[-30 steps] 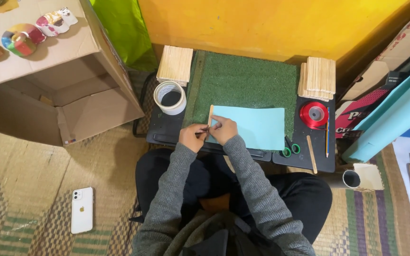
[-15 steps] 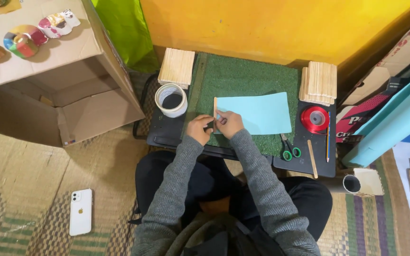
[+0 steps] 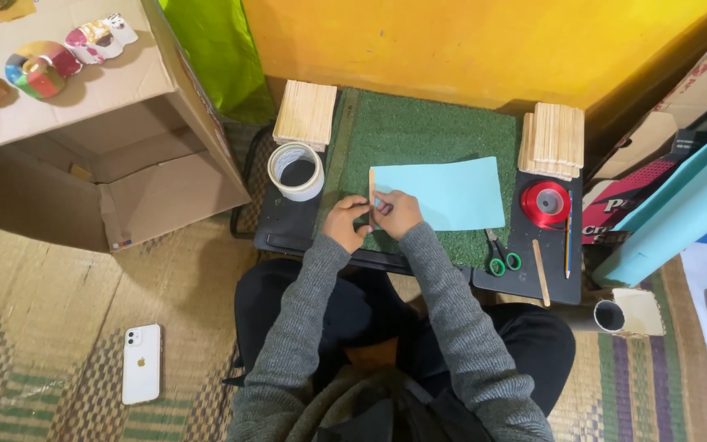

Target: Preparing a small piece of paper by cutting it and attaching popsicle sticks using tape.

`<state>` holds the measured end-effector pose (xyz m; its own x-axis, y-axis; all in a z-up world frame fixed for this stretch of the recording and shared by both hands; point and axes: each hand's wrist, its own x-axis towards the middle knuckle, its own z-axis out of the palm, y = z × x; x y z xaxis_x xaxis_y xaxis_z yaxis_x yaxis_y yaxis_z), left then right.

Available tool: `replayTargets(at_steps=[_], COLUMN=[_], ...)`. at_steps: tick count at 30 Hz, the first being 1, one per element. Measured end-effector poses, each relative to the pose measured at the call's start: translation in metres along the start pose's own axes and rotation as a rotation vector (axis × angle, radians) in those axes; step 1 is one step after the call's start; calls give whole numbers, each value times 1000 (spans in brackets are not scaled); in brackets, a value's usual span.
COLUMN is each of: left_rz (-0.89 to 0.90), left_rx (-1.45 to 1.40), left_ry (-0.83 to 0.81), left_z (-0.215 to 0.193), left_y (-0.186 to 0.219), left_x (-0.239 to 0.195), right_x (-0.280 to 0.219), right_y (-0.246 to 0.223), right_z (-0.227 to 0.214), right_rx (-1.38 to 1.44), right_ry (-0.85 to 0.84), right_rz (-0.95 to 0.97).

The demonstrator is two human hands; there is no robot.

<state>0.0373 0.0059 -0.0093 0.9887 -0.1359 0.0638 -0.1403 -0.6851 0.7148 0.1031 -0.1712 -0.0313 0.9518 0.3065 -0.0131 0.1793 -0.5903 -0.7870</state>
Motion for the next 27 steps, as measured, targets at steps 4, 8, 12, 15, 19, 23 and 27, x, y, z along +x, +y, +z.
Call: replayTargets(at_steps=[4,8,12,15,19,23,27], left_rz=[-31,-44,-20,8,-70,-211,-136], left_rx=[28,58,149,195,52,79,-66], left_ry=[-42,-57,-4,13,1,-24,-12], left_z=[-5,1,14,11,-19,-13,13], left_y=[7,3,-6,1,55,47,1], left_x=[1,3,8,9,2,15,30], right_x=[2,4,3,-3,-26,-49,-55], right_y=[7,13,14,8,-6,-14,-9], right_z=[4,7,8,7,-13,-34,-27], right_rx=[7,2,6,38,41,-52,-166], right_ry=[-1,7,18,44,128,194,134], right_rz=[-7,-8,-8,-7,-18,-59,-161])
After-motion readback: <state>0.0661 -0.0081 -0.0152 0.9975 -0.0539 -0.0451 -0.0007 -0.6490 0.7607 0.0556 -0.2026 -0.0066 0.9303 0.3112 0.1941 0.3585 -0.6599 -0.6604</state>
